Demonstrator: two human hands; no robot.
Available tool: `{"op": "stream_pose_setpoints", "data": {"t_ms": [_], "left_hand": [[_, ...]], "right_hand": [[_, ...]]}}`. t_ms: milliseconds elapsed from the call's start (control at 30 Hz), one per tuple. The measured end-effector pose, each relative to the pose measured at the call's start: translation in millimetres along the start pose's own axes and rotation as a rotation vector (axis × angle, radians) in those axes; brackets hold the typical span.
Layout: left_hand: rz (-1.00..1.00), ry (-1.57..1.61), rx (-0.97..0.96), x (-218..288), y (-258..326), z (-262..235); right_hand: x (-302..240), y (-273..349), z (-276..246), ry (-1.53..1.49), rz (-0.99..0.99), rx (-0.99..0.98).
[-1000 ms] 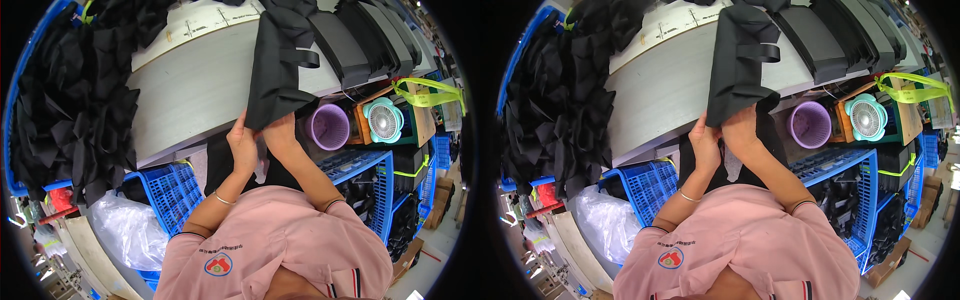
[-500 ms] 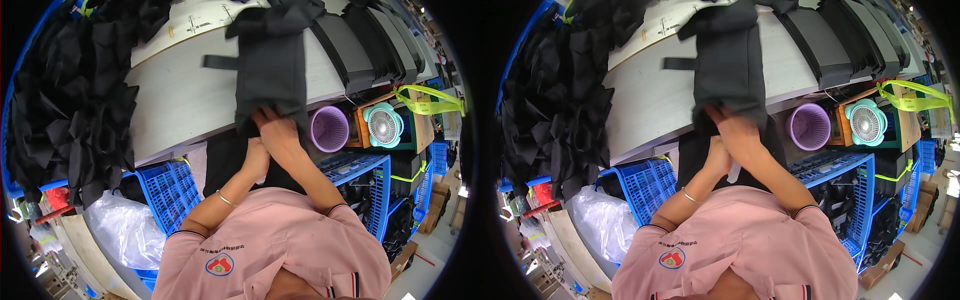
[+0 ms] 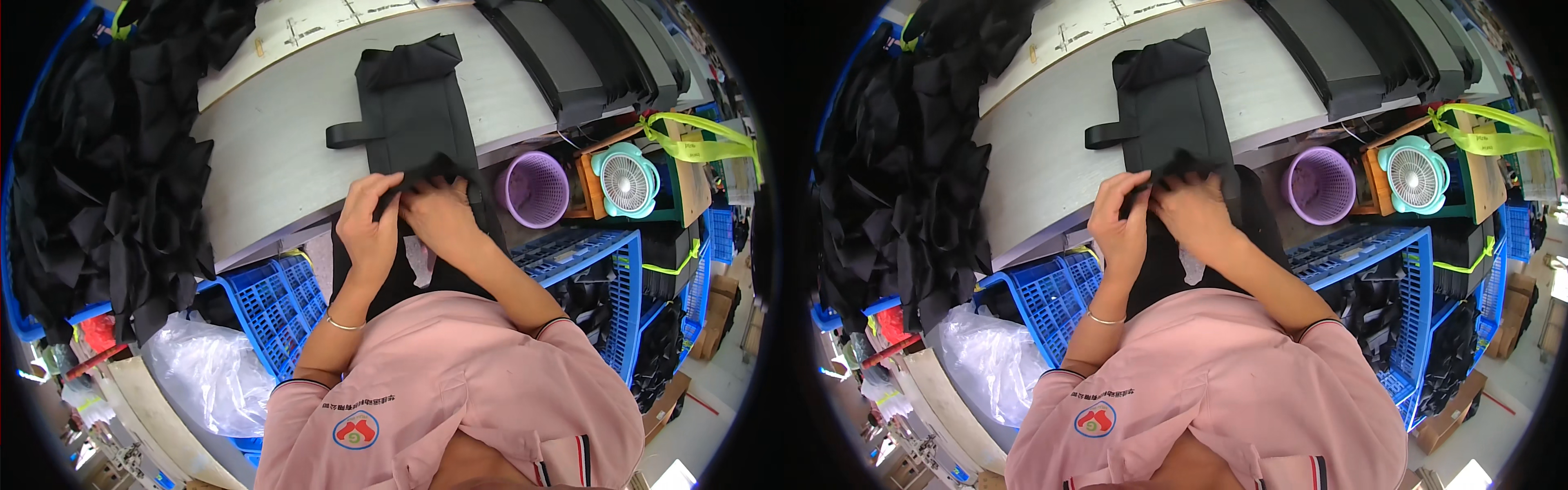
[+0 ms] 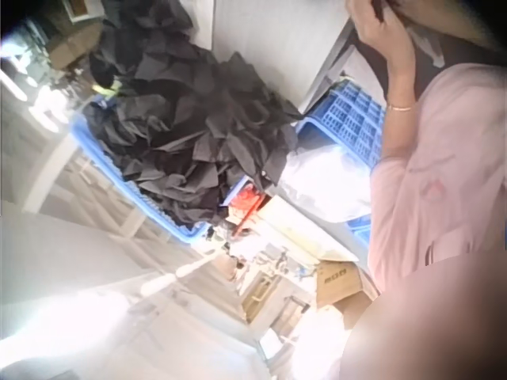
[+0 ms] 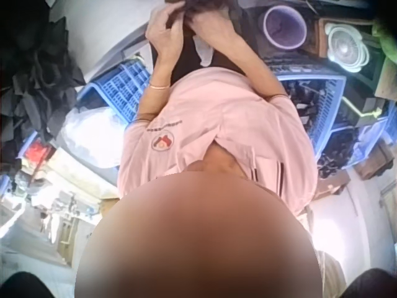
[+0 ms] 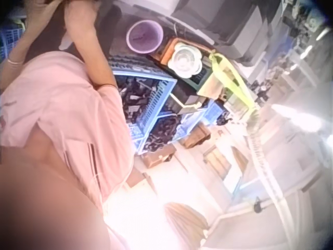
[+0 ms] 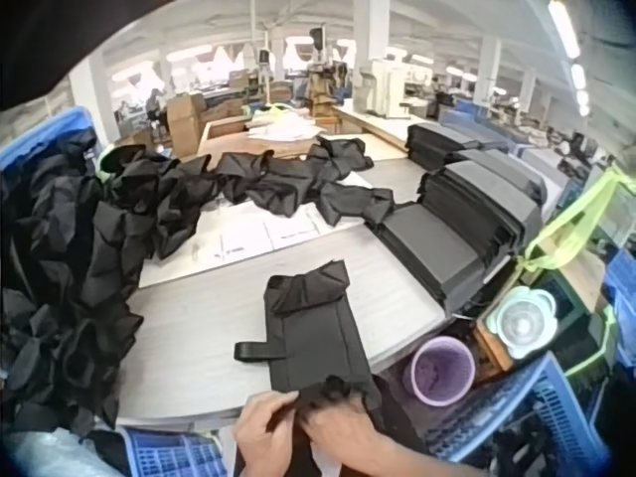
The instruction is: Inspecting and organizing black fabric garment parts at a factory workstation.
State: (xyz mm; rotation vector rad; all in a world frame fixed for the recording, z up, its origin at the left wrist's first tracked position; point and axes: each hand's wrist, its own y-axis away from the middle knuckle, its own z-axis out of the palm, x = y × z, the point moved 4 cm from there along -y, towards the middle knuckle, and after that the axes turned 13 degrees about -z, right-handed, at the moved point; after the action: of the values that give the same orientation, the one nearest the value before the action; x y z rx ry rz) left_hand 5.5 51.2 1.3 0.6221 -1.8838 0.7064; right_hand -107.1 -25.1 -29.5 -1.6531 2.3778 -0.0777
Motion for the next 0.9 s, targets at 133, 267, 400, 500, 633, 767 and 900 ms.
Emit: {"op": "stream_pose_setpoints", "data": {"t_ms": [133,267,400,500,633,767,900], "left_hand": [[-0.076,0.186,-0.106,3,16,-16],[-0.466,0.547,-0.183,-22,18,-22],[-0.81,0.937,-0.392,-41,11,0],[-0.985,0.951,-0.42,-44,10,12],[-0.907,0.935,-0.379,-40,13,11],[-0.849,0.836,-0.52,-40,29,11],[-0.9,0.991,-0.671,-45,45,12]], "right_hand": [[11,7,-15,0.15,-0.172,0.34],[15,28,-13,0.012,0.017,0.103],[-20,48,-16,-0.217,0.015,-0.095],[-46,51,-46,-0.283,-0.313,-0.037],[-17,79,-104,-1.047,0.263,0.522],[26,80,-115,-0.721,0.403,0.622],[39,74,-79,-1.503,0.595,0.34]]}}
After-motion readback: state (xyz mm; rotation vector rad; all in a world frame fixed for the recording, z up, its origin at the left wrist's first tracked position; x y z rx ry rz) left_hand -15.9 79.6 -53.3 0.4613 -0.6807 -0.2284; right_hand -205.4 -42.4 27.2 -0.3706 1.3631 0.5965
